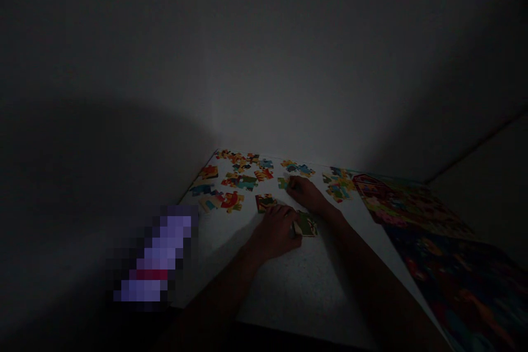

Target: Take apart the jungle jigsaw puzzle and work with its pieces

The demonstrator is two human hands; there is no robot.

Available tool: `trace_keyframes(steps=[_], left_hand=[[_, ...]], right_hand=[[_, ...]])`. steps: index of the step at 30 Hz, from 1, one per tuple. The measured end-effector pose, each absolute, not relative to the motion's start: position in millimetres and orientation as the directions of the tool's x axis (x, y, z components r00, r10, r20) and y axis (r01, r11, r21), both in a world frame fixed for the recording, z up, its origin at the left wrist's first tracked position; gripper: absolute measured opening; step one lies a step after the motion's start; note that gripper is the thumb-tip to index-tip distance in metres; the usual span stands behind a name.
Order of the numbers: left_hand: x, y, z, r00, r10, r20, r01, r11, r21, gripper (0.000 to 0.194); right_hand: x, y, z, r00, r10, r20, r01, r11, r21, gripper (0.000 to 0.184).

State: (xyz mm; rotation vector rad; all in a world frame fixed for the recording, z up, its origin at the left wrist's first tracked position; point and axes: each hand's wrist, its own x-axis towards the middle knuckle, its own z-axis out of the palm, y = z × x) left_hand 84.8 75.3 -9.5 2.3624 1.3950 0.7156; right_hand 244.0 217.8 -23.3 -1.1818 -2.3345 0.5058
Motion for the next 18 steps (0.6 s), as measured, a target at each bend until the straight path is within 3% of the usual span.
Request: trace_keyframes(steps=[4,7,10,14,18], left_hand=[[84.5,76.2,-9.6,0.380,0.886,0.265,0.717,-0.464,0.521,0.033],[84.1,76.9,-9.9,0.361,0.890,0.278,0.716,-0.456,0.529,0.039],[84.0,77.5,-10.9,0.349,0.896,0.273,0.732,-0.443,0.517,0.040],[84.0,79.3,-13.0,0.344,0.898,0.274,0.750,-0.438,0.495,0.036],[83.6,81.4,-13.6,0.349,0.890,0.294,0.757,-0.452,0.472,0.021]], right_hand=[[252.5,218.0,-17.1,-0.396,0.898,0.193,0.758,0.438,-0.482,0.039],[266.6,214.9,-9.3,-0.284,0.958,0.048,0.754,0.254,-0.606,0.056],[284.1,207.7,0.3,-0.280,0.956,-0.089,0.667,0.127,-0.734,0.042],[303.9,186.1,12.8,-0.319,0.945,-0.071,0.544,0.121,-0.831,0.041],[308.3,161.0,18.1,-0.435,0.896,-0.092,0.296,0.046,-0.954,0.039]])
